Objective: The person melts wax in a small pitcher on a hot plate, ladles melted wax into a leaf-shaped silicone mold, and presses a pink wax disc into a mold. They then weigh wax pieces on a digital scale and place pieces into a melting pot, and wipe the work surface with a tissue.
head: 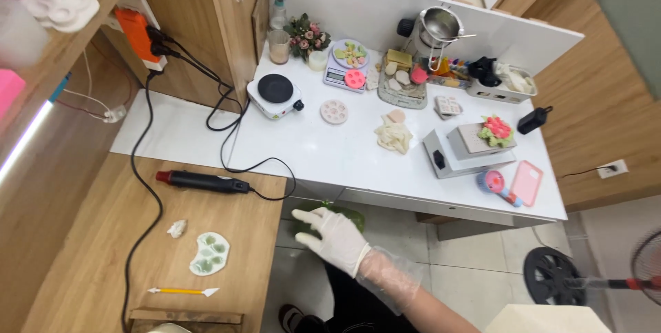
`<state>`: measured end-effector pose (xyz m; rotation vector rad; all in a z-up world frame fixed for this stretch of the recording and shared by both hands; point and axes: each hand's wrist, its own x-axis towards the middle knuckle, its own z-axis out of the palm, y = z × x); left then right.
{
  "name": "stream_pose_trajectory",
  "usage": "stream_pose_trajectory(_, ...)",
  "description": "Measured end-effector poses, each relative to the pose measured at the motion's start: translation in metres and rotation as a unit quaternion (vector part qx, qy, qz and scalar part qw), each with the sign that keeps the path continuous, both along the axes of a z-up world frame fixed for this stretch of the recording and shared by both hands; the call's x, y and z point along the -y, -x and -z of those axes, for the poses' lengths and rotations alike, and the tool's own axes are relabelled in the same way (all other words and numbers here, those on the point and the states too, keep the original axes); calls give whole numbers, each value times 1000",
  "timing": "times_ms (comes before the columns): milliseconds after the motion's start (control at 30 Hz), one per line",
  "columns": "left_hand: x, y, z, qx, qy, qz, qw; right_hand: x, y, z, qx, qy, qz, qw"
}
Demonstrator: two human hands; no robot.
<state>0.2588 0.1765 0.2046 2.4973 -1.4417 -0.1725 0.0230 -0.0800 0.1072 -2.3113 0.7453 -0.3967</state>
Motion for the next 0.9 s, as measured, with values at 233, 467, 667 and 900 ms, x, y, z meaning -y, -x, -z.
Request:
stream_pose_trajectory(233, 166, 112, -76, 64, 84, -12, 994, 130, 8, 37, -70, -19, 55, 996)
stream_pose_trajectory(467, 311, 131, -162, 186, 219, 130, 949, 304, 25, 75, -84, -114, 192, 971)
stream_pose_trajectory(667, 389, 132, -148, 213, 162, 156, 951, 455, 16, 114, -12, -99, 302, 948)
stream_pose_trajectory(900, 391, 139, -7, 59, 127, -41, 989, 571, -31, 176, 36, -65, 413, 908)
